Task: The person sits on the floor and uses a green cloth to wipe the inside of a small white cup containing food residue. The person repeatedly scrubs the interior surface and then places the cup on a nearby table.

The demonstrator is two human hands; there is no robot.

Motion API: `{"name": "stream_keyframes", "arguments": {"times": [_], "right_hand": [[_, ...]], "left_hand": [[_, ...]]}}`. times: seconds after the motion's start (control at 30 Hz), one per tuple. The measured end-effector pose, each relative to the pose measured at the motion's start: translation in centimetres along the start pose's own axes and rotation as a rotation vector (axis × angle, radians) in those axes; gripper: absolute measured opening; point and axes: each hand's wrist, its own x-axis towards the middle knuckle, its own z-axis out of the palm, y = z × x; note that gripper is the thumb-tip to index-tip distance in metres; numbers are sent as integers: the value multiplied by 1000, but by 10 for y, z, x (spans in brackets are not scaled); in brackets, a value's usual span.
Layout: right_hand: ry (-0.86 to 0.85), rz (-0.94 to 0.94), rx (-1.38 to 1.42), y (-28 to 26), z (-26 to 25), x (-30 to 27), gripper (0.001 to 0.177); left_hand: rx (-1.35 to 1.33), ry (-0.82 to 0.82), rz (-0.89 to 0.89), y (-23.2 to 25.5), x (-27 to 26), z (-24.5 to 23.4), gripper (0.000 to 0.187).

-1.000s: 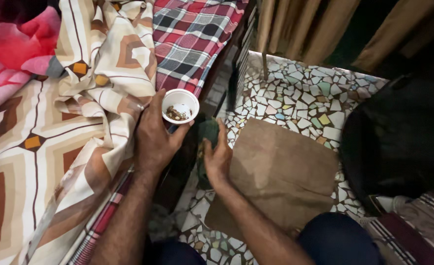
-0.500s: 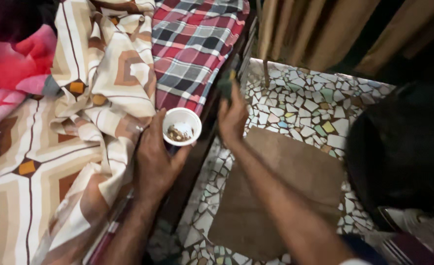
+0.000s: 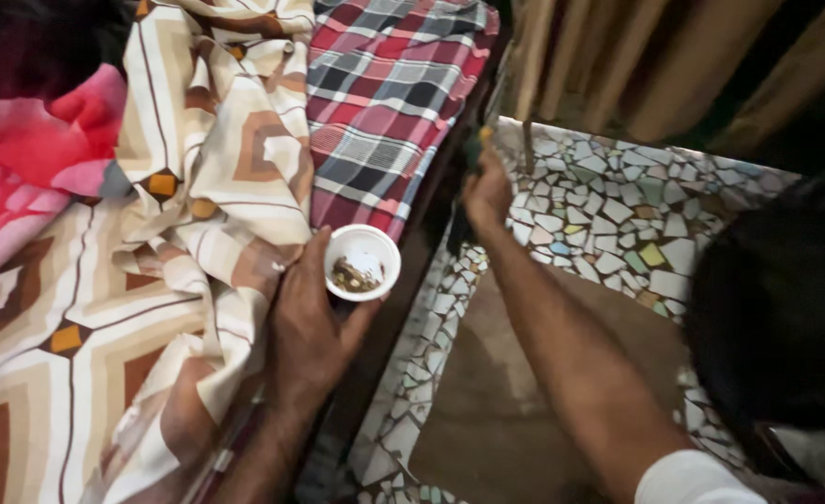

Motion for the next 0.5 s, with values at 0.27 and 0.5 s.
{"name": "stream_keyframes", "arguments": {"times": [0.27, 0.5], "right_hand": [[-769, -269, -861, -3, -86, -149, 34], [-461, -655, -874, -125, -105, -216, 47]], "left_hand": [[36, 23, 46, 5, -1, -1, 81], [-12, 26, 58, 10, -7, -8, 83]]}}
